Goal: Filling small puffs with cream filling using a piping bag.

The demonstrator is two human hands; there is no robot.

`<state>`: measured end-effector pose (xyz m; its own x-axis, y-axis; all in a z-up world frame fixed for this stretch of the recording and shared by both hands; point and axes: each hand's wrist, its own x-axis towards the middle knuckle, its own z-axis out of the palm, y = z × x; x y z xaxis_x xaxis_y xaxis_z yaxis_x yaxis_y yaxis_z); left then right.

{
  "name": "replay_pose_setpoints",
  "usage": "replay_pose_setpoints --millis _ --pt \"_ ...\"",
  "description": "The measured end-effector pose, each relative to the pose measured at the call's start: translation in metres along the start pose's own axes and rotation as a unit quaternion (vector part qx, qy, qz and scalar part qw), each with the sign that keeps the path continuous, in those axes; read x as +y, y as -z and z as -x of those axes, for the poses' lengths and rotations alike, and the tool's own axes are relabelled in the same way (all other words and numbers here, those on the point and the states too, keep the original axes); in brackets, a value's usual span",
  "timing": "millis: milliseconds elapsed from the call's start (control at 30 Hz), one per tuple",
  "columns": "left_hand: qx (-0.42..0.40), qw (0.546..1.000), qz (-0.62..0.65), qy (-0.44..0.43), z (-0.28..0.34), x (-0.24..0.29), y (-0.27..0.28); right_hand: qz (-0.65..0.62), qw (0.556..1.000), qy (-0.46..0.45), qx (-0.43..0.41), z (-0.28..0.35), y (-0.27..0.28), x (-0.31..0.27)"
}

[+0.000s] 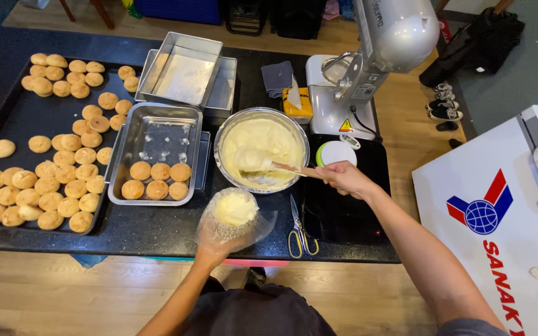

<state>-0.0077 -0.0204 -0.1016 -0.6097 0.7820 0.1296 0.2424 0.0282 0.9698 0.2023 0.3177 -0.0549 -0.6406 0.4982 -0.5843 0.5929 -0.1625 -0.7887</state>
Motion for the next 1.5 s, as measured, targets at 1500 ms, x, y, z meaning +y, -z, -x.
replay_pose_setpoints --millis 1500 --pt "-0.117 0.992 -0.041 -0.001 0.011 -0.093 -0.003 0.262 0.961 0.026 0.083 0.014 -0.017 -0.042"
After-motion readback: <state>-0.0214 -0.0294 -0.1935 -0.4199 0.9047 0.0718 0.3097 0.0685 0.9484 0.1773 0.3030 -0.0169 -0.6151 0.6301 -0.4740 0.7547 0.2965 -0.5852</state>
